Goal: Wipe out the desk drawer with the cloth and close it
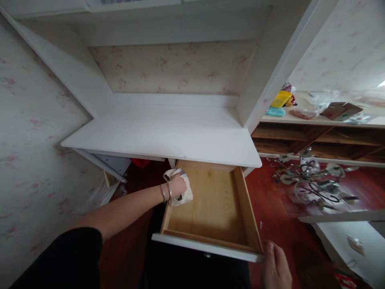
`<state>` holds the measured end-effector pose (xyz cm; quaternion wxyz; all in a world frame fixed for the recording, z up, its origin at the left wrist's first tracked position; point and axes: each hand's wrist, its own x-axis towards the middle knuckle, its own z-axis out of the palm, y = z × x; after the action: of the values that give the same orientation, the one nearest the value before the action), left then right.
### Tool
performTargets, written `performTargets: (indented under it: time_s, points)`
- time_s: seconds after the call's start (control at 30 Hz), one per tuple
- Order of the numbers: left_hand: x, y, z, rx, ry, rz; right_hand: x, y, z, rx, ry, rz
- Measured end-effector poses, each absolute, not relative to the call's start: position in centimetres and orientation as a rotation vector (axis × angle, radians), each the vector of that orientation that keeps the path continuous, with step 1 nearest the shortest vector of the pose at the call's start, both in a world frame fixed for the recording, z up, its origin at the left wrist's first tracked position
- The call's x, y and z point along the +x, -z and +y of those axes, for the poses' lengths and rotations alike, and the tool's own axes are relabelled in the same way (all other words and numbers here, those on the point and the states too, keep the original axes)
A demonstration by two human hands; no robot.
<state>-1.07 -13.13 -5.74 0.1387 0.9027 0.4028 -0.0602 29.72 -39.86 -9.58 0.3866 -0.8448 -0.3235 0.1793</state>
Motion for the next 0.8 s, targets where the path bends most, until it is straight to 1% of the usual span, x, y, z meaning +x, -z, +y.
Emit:
performTargets:
  time_s: [0.1, 0.2, 0.37, 0.47, 0.57, 0.67, 0.8]
  points:
    - [0.2, 5.2, -10.0, 2.625, 0.157, 1.217, 30.0, 9.8, -40.1, -2.15, -0.475, -0.878]
    - [0.9, 4.3, -9.0, 2.642, 0.132, 1.19, 30.3, 10.1, -40.4, -2.139, -0.485, -0.939]
    - [0.1, 1.4, -11.8, 2.766, -0.036, 1.073, 30.6, 10.5, -40.3, -2.091, -0.472, -1.01]
    - [-1.6, 0.5, -14.5, 2.869, -0.111, 1.123, 30.8, 10.6, -40.1, -2.119, -0.528, -0.984]
    - [-3.8, 1.7, -16.4, 2.871, -0.039, 1.238, 31.0, 10.8, -40.1, -2.174, -0.578, -0.921]
    - [-5.3, 3.8, -16.5, 2.827, 0.038, 1.297, 31.3, 11.1, -40.2, -2.204, -0.604, -0.881]
    - [-5.1, 5.0, -13.6, 2.733, -0.064, 1.409, 31.3, 10.9, -40.4, -2.2, -0.634, -0.877]
